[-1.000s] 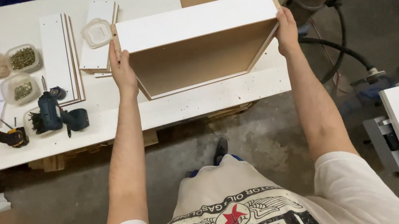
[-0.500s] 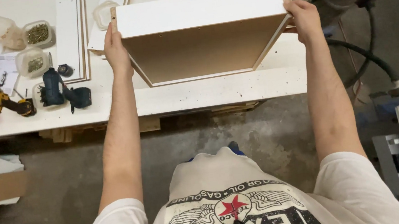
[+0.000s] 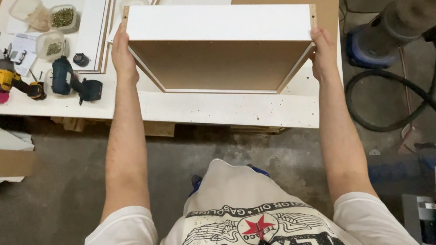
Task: Assembling a wooden drawer by inserting the bottom panel and attaching the back panel with screws using a power drill.
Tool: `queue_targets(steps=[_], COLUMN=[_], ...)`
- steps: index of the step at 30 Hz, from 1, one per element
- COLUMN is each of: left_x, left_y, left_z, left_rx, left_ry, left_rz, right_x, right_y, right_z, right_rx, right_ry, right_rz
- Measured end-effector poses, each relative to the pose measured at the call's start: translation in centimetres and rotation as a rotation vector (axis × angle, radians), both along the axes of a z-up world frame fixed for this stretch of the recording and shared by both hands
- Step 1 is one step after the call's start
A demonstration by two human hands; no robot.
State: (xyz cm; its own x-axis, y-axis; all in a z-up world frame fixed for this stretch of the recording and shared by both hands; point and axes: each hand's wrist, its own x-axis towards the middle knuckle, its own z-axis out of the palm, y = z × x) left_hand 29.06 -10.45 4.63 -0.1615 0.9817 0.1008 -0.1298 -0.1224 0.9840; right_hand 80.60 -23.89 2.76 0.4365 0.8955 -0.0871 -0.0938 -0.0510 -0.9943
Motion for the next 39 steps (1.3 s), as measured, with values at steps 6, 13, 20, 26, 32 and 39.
queue_targets(steps=[6, 13, 20, 26, 32, 39], left_x=[0.5, 0.2, -4.1, -7.4, -7.5, -6.2], left_y=[-2.8, -10.4, -20.6, -26.3, -27.4, -23.2], left_z=[1.9, 1.9, -0.1, -6.9, -6.4, -0.4], left_rx=[0.074, -0.046, -0.363, -0.476, -0.537, -0.599], left_ry=[0.073, -0.021, -0.195, -0.209, -0.223, -0.109], left_rz=[0.010, 0.110, 0.036, 0.141, 0.168, 0.100], right_x=[-0.9, -2.5, -6.2, -13.4, -11.5, -10.6], right_y=[-1.7, -8.1, -18.7, -23.7, -25.6, -21.3], right_z=[0.5, -0.7, -0.4, 3.3, -3.5, -0.1], right_rx=[0.048, 0.204, -0.068, -0.407, -0.427, -0.371], right_ry=[0.017, -0.097, -0.033, -0.198, -0.373, -0.849], right_rz=[0.023, 0.105, -0.041, -0.294, -0.416, -0.401])
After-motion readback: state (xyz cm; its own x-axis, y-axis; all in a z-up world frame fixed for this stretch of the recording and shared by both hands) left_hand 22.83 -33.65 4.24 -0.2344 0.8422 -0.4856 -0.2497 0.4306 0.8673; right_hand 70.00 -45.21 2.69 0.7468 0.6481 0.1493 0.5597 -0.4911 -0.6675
